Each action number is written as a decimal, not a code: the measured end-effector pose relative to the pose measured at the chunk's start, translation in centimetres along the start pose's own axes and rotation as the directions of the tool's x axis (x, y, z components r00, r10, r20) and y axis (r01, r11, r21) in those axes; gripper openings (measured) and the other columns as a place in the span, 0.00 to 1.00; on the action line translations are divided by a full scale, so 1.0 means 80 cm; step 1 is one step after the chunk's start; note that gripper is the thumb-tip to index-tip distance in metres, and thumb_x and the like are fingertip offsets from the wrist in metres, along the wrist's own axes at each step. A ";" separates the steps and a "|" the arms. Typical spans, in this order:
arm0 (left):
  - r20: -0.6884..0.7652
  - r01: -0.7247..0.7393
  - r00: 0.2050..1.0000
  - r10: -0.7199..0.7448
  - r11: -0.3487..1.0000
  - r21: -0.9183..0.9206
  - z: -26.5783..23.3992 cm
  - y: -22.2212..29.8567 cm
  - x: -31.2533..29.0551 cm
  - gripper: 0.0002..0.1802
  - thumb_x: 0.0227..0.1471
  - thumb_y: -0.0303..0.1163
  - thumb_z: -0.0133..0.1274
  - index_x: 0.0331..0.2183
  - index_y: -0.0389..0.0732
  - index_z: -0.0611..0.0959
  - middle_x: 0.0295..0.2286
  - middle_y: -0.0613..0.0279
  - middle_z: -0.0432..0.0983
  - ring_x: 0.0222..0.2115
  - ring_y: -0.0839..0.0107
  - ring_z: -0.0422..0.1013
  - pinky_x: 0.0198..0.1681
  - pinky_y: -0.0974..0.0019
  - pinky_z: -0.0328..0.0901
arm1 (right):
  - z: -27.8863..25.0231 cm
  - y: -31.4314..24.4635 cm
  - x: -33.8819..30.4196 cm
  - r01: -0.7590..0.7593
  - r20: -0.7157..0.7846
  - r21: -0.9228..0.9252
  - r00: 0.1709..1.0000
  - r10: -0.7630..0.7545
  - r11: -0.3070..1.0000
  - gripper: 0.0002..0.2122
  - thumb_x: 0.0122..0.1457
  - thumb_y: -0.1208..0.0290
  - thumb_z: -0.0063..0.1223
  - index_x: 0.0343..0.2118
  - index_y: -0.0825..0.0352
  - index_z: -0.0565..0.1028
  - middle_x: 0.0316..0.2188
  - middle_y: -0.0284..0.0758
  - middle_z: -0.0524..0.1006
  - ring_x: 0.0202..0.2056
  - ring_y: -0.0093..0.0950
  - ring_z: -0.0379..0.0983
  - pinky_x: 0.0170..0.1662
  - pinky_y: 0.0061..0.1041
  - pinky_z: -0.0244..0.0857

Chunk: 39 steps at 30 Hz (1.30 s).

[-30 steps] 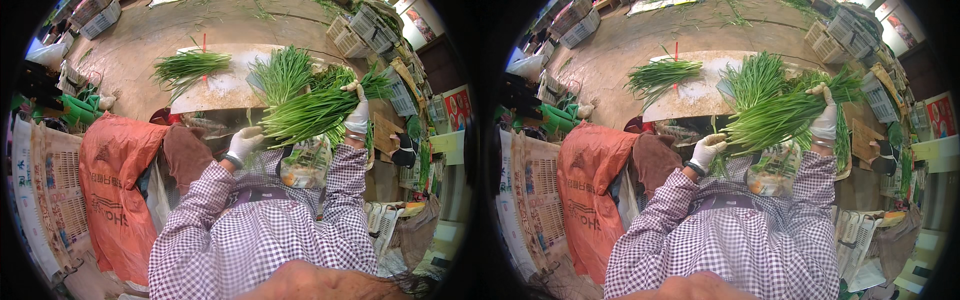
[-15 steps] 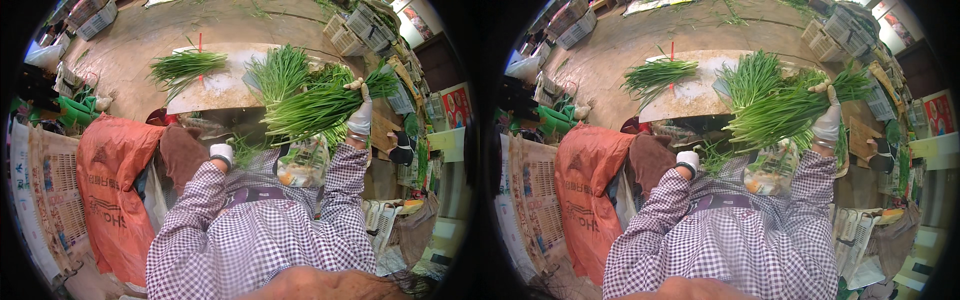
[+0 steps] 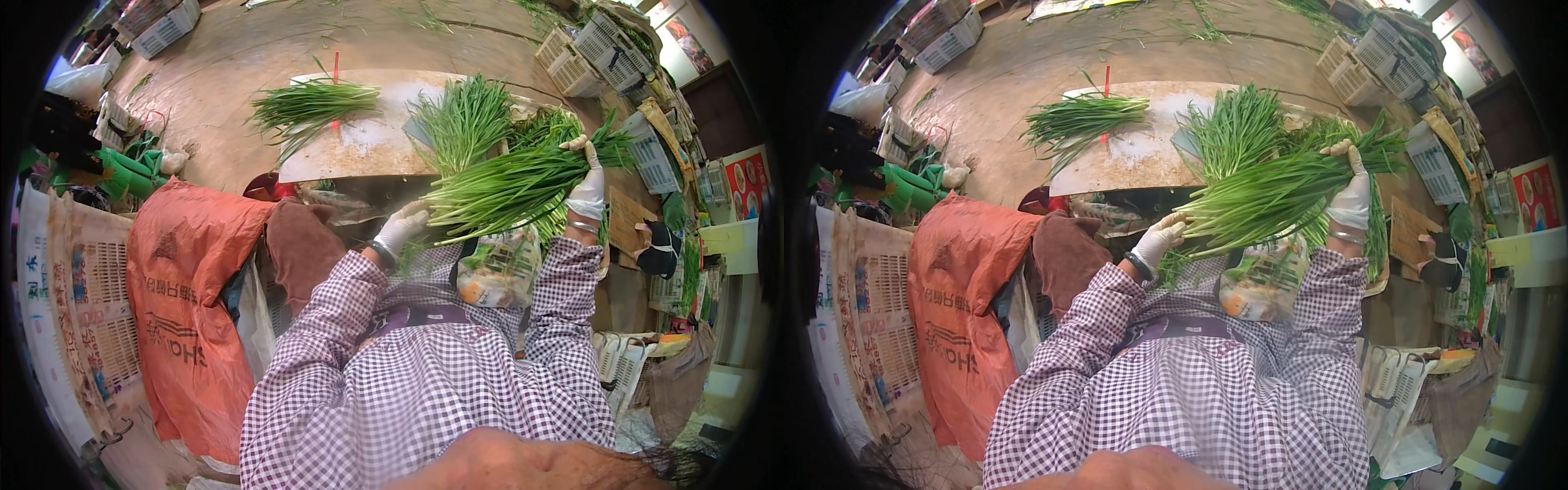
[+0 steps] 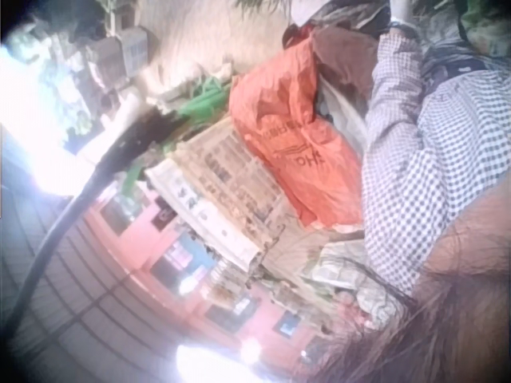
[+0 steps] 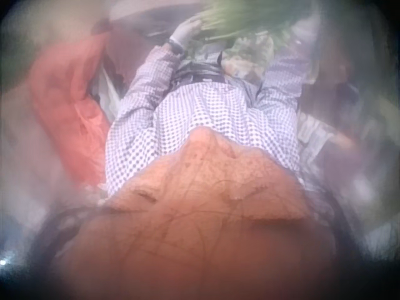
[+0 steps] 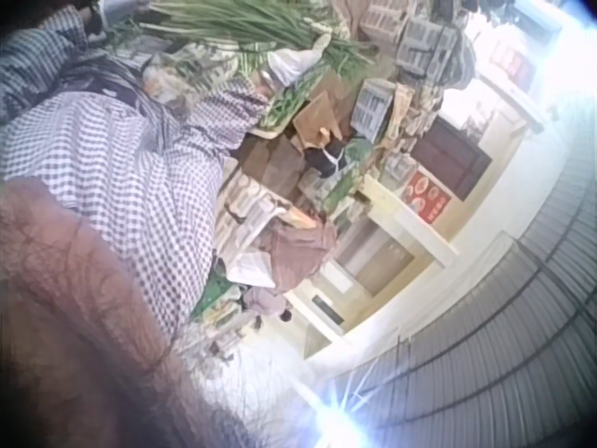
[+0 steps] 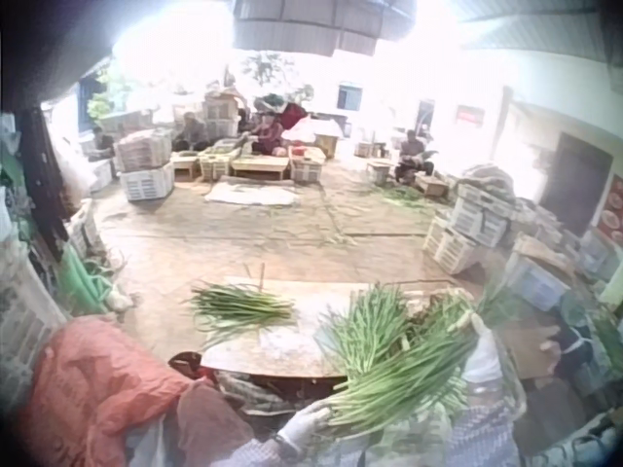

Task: The person gathers bunches of green onions, trims the root ends and leafy tops using a knife, and secures the bundles with red ties before placing them into a crate.

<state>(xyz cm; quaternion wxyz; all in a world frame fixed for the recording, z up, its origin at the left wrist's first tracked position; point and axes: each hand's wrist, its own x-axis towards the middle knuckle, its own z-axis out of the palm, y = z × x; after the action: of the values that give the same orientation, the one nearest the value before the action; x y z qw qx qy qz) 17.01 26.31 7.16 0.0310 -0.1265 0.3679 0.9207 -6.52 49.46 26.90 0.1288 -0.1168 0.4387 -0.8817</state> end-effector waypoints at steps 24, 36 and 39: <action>-0.141 -0.022 0.990 0.002 0.990 -0.138 0.003 -0.013 0.017 0.14 0.53 0.27 0.55 0.42 0.30 0.80 0.40 0.55 0.79 0.39 0.67 0.75 0.46 0.66 0.67 | 0.003 0.018 0.002 -0.151 0.004 0.057 0.988 0.151 0.987 0.07 0.58 0.71 0.55 0.34 0.69 0.74 0.29 0.34 0.76 0.36 0.33 0.72 0.48 0.32 0.66; -0.400 0.281 0.880 -0.256 -0.398 0.873 -0.025 0.020 -0.011 0.33 0.39 0.42 0.66 0.50 0.46 0.78 0.56 0.45 0.63 0.50 0.55 0.70 0.51 0.60 0.66 | 0.001 -0.014 0.012 -0.027 -0.022 0.005 0.999 0.027 1.000 0.07 0.58 0.69 0.54 0.30 0.68 0.74 0.28 0.34 0.75 0.37 0.32 0.72 0.47 0.30 0.65; -0.029 0.022 0.998 0.053 0.138 0.990 -0.042 -0.027 -0.001 0.46 0.34 0.40 0.71 0.56 0.44 0.71 0.60 0.43 0.54 0.58 0.54 0.60 0.56 0.58 0.62 | 0.008 -0.007 0.016 -0.068 0.022 -0.101 0.997 0.070 0.993 0.09 0.60 0.68 0.51 0.29 0.68 0.75 0.29 0.36 0.76 0.36 0.31 0.73 0.46 0.30 0.66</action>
<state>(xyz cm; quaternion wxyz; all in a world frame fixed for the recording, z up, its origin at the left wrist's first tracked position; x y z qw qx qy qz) 18.08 25.60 3.39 0.0865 -0.0972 0.8840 0.4491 -7.60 48.85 27.82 0.1587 -0.1190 0.4843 -0.8521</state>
